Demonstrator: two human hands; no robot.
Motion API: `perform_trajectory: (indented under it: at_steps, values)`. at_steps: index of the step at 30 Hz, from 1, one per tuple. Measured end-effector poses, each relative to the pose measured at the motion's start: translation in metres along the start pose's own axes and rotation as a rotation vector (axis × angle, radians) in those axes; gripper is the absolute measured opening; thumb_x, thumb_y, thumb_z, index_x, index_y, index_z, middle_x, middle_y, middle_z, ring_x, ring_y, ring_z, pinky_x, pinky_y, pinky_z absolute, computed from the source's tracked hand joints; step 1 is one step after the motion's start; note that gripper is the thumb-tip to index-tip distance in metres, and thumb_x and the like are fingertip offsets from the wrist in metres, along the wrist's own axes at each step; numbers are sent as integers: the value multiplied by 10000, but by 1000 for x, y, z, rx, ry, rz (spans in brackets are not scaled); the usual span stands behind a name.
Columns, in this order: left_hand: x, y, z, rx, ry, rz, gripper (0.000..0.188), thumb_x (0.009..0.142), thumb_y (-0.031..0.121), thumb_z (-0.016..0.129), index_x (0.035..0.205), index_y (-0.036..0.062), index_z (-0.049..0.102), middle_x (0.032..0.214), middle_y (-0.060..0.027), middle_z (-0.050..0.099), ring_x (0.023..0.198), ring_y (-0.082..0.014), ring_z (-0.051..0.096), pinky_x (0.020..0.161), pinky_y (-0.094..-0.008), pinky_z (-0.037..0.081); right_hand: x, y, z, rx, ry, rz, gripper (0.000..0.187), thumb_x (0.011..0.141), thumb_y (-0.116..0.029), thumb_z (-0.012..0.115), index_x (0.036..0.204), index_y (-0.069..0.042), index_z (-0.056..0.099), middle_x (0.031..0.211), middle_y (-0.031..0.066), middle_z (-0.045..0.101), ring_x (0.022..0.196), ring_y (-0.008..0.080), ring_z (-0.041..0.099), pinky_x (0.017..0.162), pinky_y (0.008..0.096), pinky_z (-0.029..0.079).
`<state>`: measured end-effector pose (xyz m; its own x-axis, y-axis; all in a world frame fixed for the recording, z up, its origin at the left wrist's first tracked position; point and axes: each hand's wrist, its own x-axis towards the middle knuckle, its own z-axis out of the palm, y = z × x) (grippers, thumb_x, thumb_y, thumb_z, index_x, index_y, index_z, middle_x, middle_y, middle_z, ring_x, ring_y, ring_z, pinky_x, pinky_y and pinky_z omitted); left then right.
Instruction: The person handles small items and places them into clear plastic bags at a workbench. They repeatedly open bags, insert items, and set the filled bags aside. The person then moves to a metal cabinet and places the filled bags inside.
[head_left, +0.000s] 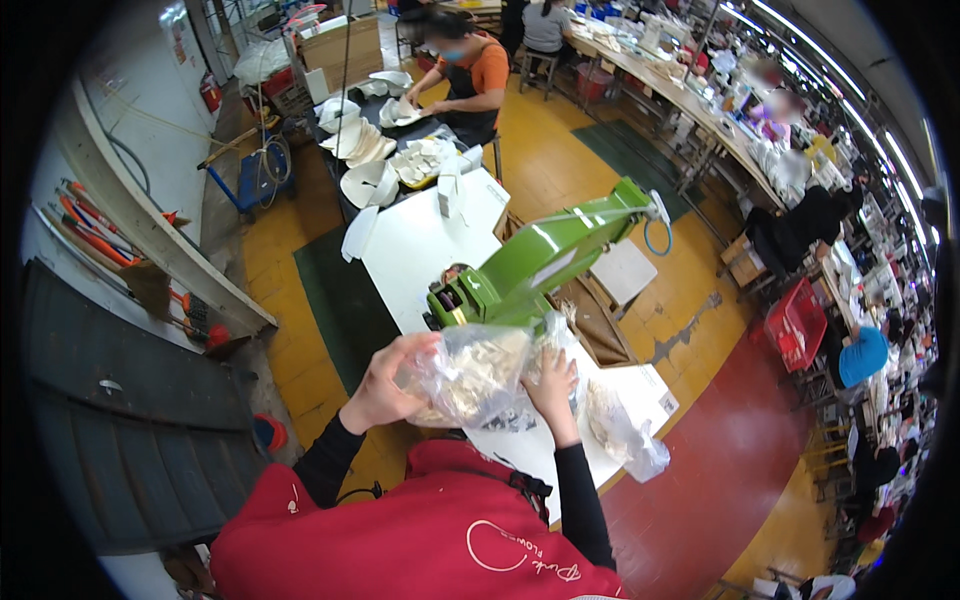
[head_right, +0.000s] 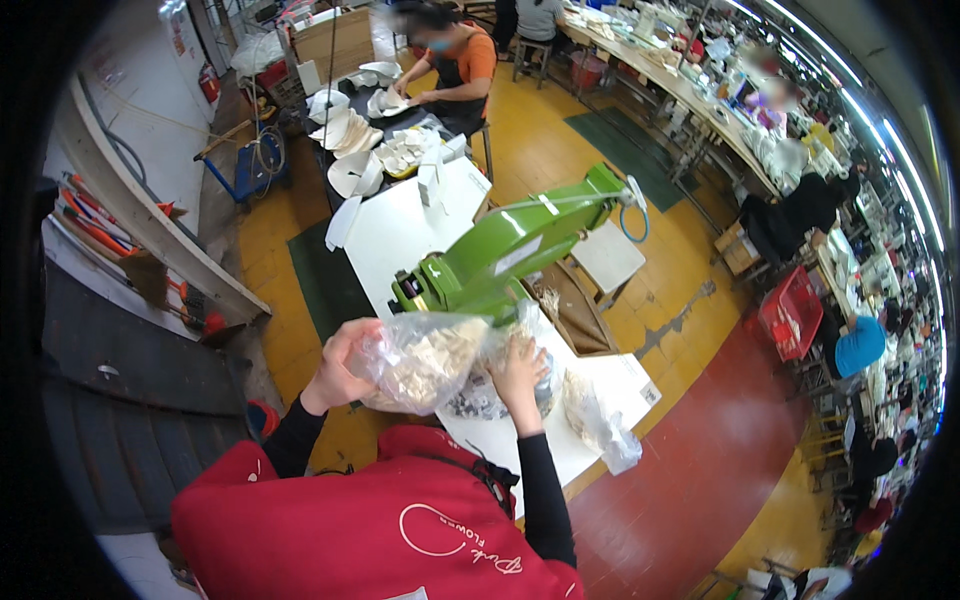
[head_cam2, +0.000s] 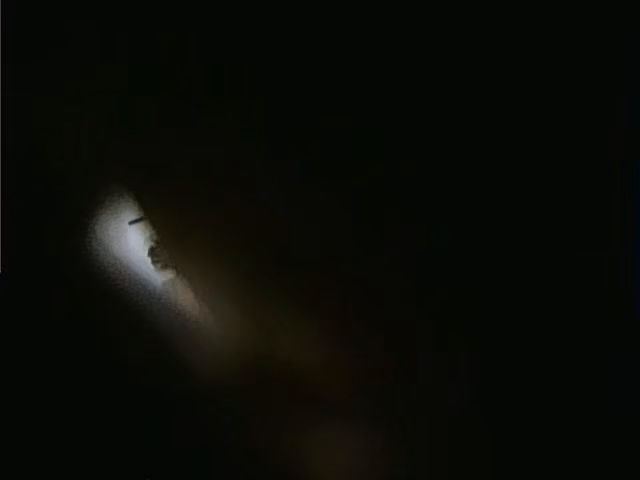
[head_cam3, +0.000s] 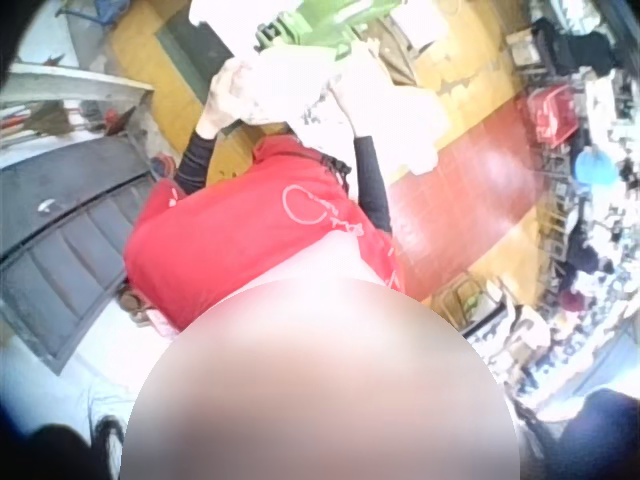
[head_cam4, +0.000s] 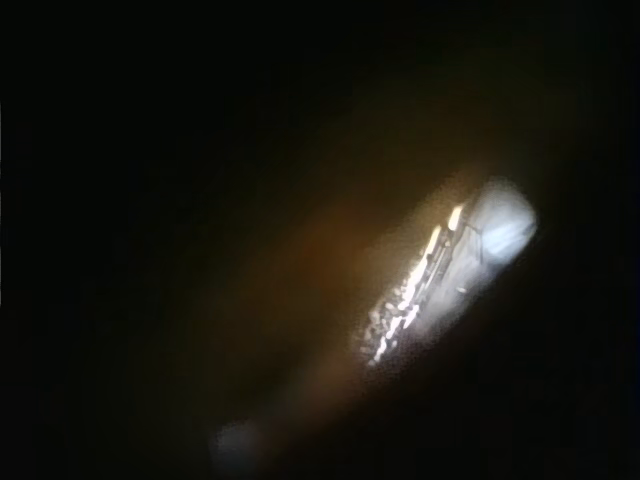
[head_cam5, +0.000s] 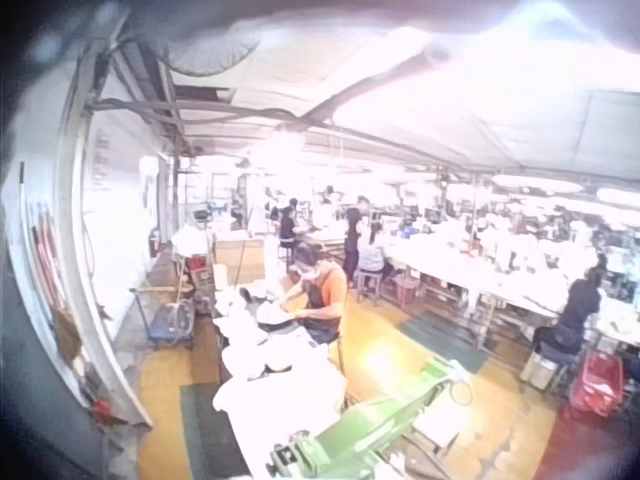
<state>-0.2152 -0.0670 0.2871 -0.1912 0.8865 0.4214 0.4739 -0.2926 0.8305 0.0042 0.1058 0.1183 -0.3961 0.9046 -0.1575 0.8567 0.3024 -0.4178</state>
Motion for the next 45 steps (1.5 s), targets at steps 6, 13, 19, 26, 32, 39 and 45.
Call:
perform_trajectory:
  at_steps: [6,13,19,26,32,39,45]
  values:
    - [18,20,16,-100,-312,215,707,657,87,822,1294,69,516,1165,-116,588,1101,-267,570,978,-365,442,-88,-29,-158,420,99,-737,1347,524,-631,824,1526,-108,92,1560,245,82,1448,407,60,1148,527,89]
    - [47,33,90,-585,-658,92,725,691,177,836,1299,62,458,1232,-68,496,1186,-206,468,1045,-351,342,-139,-25,-151,1075,-78,-424,1454,468,-380,948,1517,-90,-15,1432,275,342,1230,365,502,987,447,441]
    - [31,18,128,-786,-777,-203,712,681,173,856,1254,71,446,1197,-27,459,1182,-160,427,1067,-318,302,-177,8,-124,1254,-152,-80,900,552,-234,919,1279,52,473,1138,106,624,1012,166,606,885,308,478]
    - [35,15,131,-797,-890,-278,700,684,204,866,1234,67,456,1184,-30,472,1177,-147,436,1060,-319,318,-187,4,-124,1211,-34,-24,694,604,-115,854,1202,49,542,1042,93,660,937,158,625,844,292,486]
    - [34,15,132,-803,-874,-305,660,703,167,853,1221,62,458,1187,-31,472,1165,-137,456,1026,-306,367,-187,-2,-127,1243,-20,-12,637,615,-27,793,1199,53,552,1034,98,665,942,164,625,846,298,486]
    - [35,23,130,-847,-840,-377,555,743,40,792,1187,64,460,1172,-35,480,1138,-135,499,971,-297,437,-187,-1,-131,1215,-24,-9,574,652,-50,757,1186,46,573,1035,94,666,939,158,619,847,296,482]
    - [34,28,125,-817,-745,-417,503,738,-2,769,1153,54,490,1136,-16,500,1124,-132,520,975,-300,442,-182,-1,-124,1252,-34,37,548,647,-57,777,1153,51,596,1013,89,676,917,147,618,837,295,481]
